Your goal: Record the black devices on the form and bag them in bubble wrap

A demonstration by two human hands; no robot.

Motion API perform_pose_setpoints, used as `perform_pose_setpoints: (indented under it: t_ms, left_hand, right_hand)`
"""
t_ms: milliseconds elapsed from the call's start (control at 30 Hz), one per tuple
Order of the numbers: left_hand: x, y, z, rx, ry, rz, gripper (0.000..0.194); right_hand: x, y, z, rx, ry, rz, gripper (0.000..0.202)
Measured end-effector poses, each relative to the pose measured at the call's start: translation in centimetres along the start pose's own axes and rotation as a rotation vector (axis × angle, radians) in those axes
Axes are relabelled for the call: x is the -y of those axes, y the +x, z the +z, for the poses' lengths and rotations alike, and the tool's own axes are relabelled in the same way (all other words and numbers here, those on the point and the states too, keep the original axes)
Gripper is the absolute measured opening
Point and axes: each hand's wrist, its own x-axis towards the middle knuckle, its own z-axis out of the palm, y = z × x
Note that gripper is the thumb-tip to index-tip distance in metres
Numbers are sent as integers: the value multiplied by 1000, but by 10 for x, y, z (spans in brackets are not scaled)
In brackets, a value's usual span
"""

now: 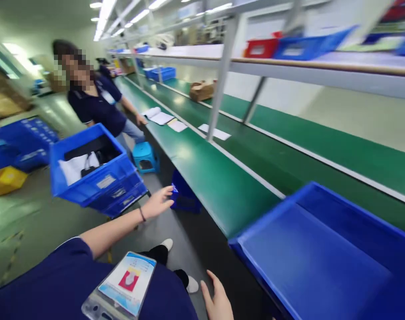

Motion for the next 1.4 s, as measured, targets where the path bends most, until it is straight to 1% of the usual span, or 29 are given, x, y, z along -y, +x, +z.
perform_pose_setpoints:
  t_ms: [33,67,133,167,200,233,267,300,333,367,400,467,533,600,733,800,867,933,1000,1100,1167,1233,1300,1333,1400]
  left_hand:
    - [-2,-12,-45,-109,44,-19,43]
    - [-5,-26,-91,-216,88,-38,39]
    - [-10,-57,-177,-456,181,-64,34]
    - [-11,-74,-216,-633,302,-70,35]
    - [-9,-91,-251,-802,396,-102,39]
    - [-4,-108,-282,-958,435,-133,42]
    - [2,-123,-308,-1119,446,-158,41]
    - [11,-136,-328,-1241,413,-199,40]
    - [21,-145,-344,-1325,340,-239,39]
    - [31,-152,-357,-1365,241,-282,39]
    - [42,-155,-366,-1365,132,-325,39]
    - [63,-152,-379,-1300,-55,-388,41]
    - [81,-142,-391,-1233,-154,-411,43]
    - [95,-128,-403,-1187,-198,-404,45]
    - [111,-97,-429,-1125,-245,-431,50]
    - [116,-82,-441,-1098,-260,-451,54]
    - [118,-70,-451,-1071,-253,-453,58]
    - [120,-59,-461,-1064,-233,-450,63]
    - [120,-49,-470,-1075,-219,-473,67]
    - [123,-34,-480,-1087,-214,-571,71]
    - [125,-23,-483,-1070,-221,-611,73]
    - [128,-12,-483,-1010,-220,-625,70]
    - [129,-3,-480,-964,-192,-648,66]
    - [129,1,-479,-957,-171,-664,63]
    - [130,5,-476,-988,-119,-690,60]
  right_hand:
    - [13,15,7,20,185,47,32]
    - [24,32,12,52,379,133,36]
    - [38,74,14,185,721,208,45]
    - [40,97,11,248,852,207,48]
    - [40,122,5,292,925,183,50]
    - [40,146,-2,318,962,150,50]
    - [40,171,-10,333,981,113,50]
    - [42,195,-20,342,993,69,49]
    - [46,219,-30,342,1003,27,48]
    - [51,242,-41,338,1015,-13,47]
    - [58,265,-52,328,1026,-47,47]
    - [74,310,-73,285,1054,-81,47]
    - [89,353,-90,211,1083,-70,49]
    - [102,392,-105,130,1104,-23,52]
    - [121,459,-125,38,1131,98,62]
    - [126,491,-133,1,1138,114,65]
    - [128,524,-138,-8,1138,91,67]
    - [129,561,-140,43,1154,58,66]
    - [130,598,-136,140,1221,21,63]
    - [138,649,-125,359,1402,-43,56]
    - [148,677,-118,497,1519,-68,55]
    - [160,699,-116,589,1616,-62,58]
    - [173,716,-117,665,1700,-32,65]
    - [178,722,-119,706,1739,-15,71]
    - [184,730,-122,754,1825,-1,83]
